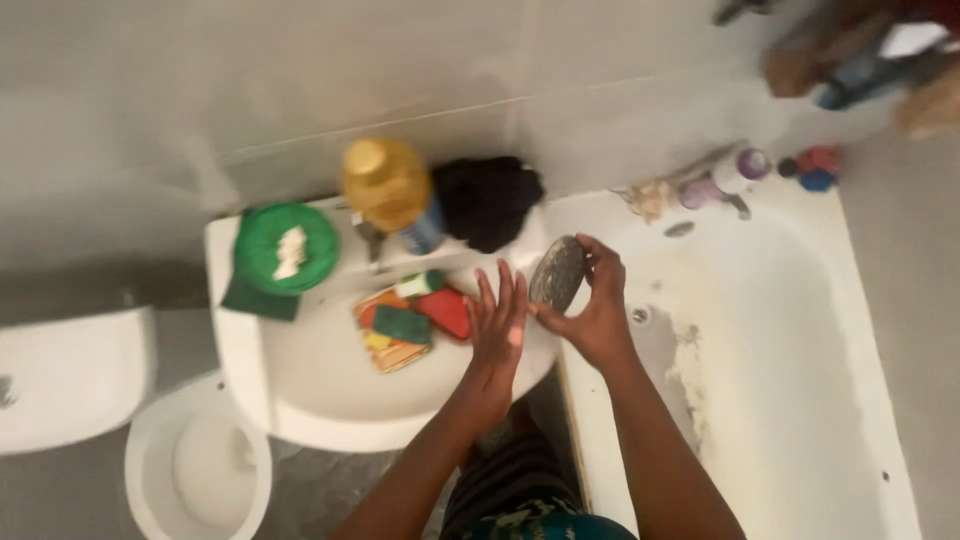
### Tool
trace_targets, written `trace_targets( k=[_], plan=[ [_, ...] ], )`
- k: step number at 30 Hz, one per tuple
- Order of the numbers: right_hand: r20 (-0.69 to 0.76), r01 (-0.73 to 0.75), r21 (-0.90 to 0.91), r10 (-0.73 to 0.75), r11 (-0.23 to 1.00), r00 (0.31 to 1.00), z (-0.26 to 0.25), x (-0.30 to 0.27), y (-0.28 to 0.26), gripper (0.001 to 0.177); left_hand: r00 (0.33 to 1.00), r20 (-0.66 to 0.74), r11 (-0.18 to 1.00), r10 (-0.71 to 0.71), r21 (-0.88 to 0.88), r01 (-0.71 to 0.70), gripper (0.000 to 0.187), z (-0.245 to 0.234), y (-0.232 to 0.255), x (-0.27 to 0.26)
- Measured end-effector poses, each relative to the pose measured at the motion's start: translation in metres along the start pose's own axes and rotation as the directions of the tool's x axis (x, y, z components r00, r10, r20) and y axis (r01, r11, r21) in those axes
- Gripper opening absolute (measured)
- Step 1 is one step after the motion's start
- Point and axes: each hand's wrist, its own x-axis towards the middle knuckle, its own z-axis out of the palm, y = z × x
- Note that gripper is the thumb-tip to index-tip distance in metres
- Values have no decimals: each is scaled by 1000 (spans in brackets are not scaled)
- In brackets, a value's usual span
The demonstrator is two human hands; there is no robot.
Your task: Organizing various cleaning supplies, soaps, and sponges around the bathtub and sink area in a bathroom.
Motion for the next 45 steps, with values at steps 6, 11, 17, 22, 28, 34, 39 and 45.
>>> trace_targets(
  k=[6, 11, 17, 22, 28, 34, 39, 45],
  plan=[
    [227, 30, 124, -58, 992, 972, 44, -28, -62, 107, 982, -106, 988, -154, 12, 157, 75, -38, -20, -66],
    [353, 78, 2, -74, 997, 933, 106, -35, -86, 109, 907, -295, 953, -301, -47, 300, 83, -71, -67, -98],
    [419, 309, -136, -229, 941, 879, 185, -38, -82, 100, 843, -345, 906, -413, -67, 417, 82, -93, -94, -121],
    [510, 426, -231, -264, 874, 819, 228, -43, -49, 97, 838, -327, 893, -437, -42, 449, 80, -91, -107, -125],
    [463, 465, -256, -315, 848, 829, 235, -48, -37, 62, 866, -291, 905, -407, 5, 426, 77, -89, -102, -125],
    [547, 442, -201, -274, 874, 791, 194, -51, -36, 67, 930, -183, 920, -318, 180, 349, 75, -71, -92, -108],
    [144, 336, 23, -336, 941, 931, 113, -55, -34, 54, 989, -45, 951, -141, 270, 148, 72, -38, -64, -76],
    [-117, 3, -10, -4, 1000, 993, 9, -49, 0, 40, 979, 203, 973, -8, 229, -40, 70, 23, -12, -19]
  ],
)
